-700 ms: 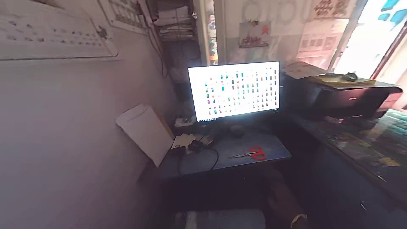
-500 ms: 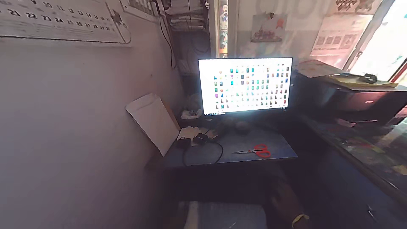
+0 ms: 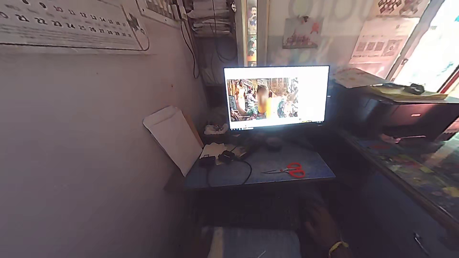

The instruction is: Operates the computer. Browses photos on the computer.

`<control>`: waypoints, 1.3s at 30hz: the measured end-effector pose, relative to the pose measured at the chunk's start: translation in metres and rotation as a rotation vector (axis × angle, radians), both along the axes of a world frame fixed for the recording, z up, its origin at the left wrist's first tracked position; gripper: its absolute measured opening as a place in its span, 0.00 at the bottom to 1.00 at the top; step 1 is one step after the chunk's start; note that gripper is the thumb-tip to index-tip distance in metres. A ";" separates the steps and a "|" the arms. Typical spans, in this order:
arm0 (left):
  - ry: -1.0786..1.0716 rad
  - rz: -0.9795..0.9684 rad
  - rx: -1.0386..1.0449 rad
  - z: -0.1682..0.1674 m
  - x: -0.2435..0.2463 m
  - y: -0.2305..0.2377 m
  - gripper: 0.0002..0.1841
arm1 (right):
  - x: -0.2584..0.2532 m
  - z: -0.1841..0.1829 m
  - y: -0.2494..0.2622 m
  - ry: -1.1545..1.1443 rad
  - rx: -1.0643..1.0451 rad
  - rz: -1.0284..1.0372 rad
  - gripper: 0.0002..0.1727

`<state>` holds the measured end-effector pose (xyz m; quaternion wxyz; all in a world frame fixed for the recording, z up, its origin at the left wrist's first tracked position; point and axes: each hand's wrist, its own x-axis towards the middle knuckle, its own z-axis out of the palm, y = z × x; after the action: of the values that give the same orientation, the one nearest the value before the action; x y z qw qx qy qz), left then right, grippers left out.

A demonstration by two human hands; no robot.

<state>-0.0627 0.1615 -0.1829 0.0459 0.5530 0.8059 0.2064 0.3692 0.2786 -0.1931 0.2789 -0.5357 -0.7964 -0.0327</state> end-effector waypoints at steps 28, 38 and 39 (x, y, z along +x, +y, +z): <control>0.044 -0.030 0.104 -0.037 -0.014 -0.001 0.36 | 0.000 -0.004 0.001 0.020 -0.015 0.006 0.24; 0.042 -0.012 0.030 -0.012 -0.002 -0.002 0.37 | -0.008 0.022 -0.003 -0.028 -0.324 -0.184 0.26; 0.031 -0.015 0.028 -0.008 0.000 -0.003 0.36 | -0.009 0.021 -0.003 -0.023 -0.286 -0.184 0.26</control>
<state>-0.0632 0.1589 -0.1911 0.0274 0.5628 0.7994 0.2085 0.3605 0.2757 -0.1723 0.1866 -0.6401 -0.7437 0.0492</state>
